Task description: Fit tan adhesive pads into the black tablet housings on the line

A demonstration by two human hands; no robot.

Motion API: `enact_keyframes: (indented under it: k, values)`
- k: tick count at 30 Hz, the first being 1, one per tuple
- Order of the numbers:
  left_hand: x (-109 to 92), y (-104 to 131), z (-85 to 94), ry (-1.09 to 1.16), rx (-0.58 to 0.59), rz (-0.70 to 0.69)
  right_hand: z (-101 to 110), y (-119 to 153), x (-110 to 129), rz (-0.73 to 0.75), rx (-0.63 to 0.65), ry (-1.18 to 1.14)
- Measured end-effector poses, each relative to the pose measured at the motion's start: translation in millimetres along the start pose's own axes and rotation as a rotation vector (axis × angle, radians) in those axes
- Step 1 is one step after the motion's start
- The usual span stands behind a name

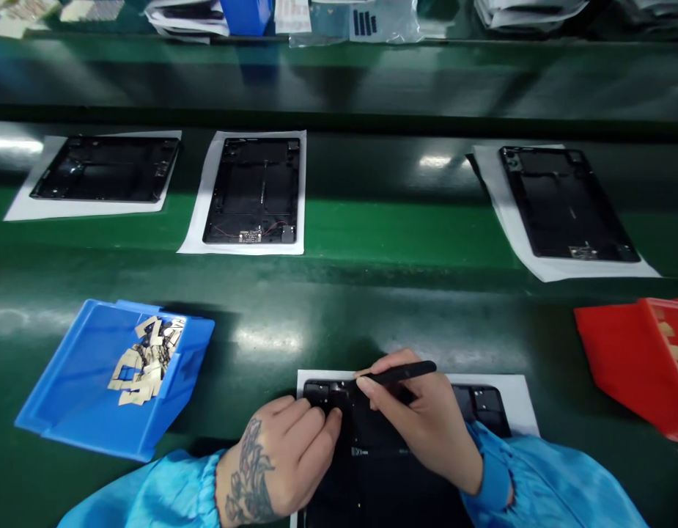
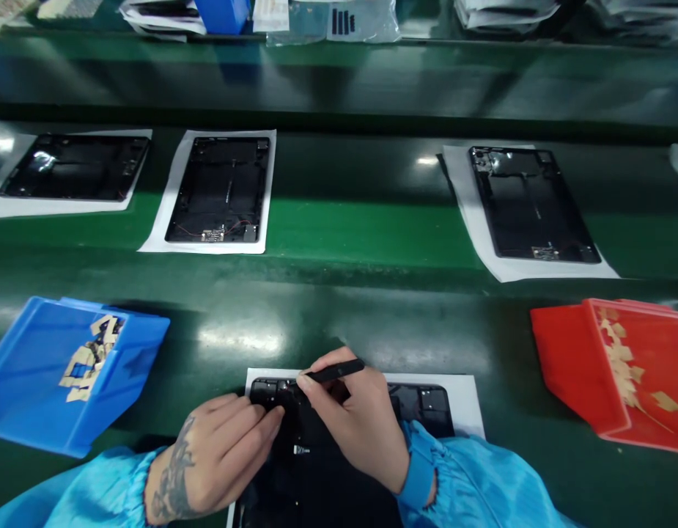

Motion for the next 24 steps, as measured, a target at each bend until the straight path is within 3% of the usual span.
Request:
enact_keyframes:
  k: [11,24]
  values:
    - [0.6,-4.9,1.8,-0.027,0.016,0.017,0.3,-0.1,-0.8,0.025,-0.014,0.044]
    - [4.3,-1.8,-3.6,-0.172,0.036,0.157,0.8,0.8,2.6,0.056,-0.029,0.098]
Point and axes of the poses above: each hand's wrist, its own y-axis away from the middle knuckle, its own z-axis out of the back of the hand, x = y × z, the point moved 5 cm from there along -y, towards the middle knuckle, and after that the axes turned 3 degrees about x, right-handed, at the moved point
